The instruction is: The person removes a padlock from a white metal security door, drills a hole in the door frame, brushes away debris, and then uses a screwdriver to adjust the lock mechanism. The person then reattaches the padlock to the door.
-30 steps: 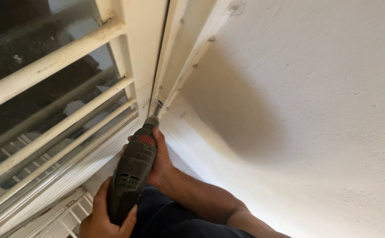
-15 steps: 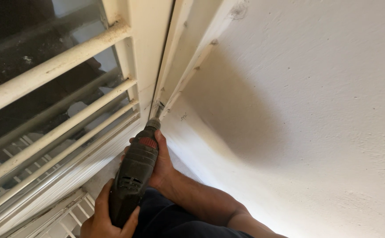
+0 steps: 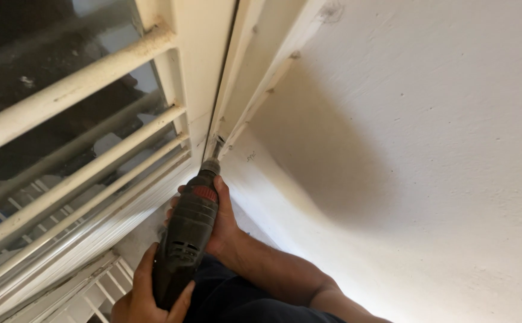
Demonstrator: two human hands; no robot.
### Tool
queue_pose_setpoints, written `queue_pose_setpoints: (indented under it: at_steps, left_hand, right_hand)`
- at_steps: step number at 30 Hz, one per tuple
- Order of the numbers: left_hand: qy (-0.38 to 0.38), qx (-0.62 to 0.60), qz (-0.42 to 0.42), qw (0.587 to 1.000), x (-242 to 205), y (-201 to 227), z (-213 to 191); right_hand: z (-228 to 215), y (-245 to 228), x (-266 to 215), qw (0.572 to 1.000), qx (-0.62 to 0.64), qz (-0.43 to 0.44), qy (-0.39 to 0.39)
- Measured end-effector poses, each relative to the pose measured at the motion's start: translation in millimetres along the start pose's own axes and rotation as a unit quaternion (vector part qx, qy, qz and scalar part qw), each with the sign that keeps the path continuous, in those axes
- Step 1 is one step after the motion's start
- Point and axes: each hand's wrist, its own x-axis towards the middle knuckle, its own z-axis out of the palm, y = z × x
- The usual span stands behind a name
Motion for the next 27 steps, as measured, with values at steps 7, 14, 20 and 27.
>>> queue_pose_setpoints:
  at_steps: [7,14,20,27]
  left_hand:
    - [-0.021,0.021,-0.016,0.999,-2,10,-8]
    - [-0.038,-0.026,-0.065,0.997,5,28,-33]
    - [0.035,-0.116,-0.043,0.992,10,15,-48]
    - [-0.04,-0.02,-0.075,0.996,4,-7,-65]
  right_hand:
    - [3,-4,-2,1.0,-0.011,-0.006,-0.005]
    - [20,-9,7,0.997,0.003,0.002,0.077]
    - [29,2,19,0.996,-0.043,0.009,0.082]
    - [17,36,-2,0.99,-0.036,0.022,0.137]
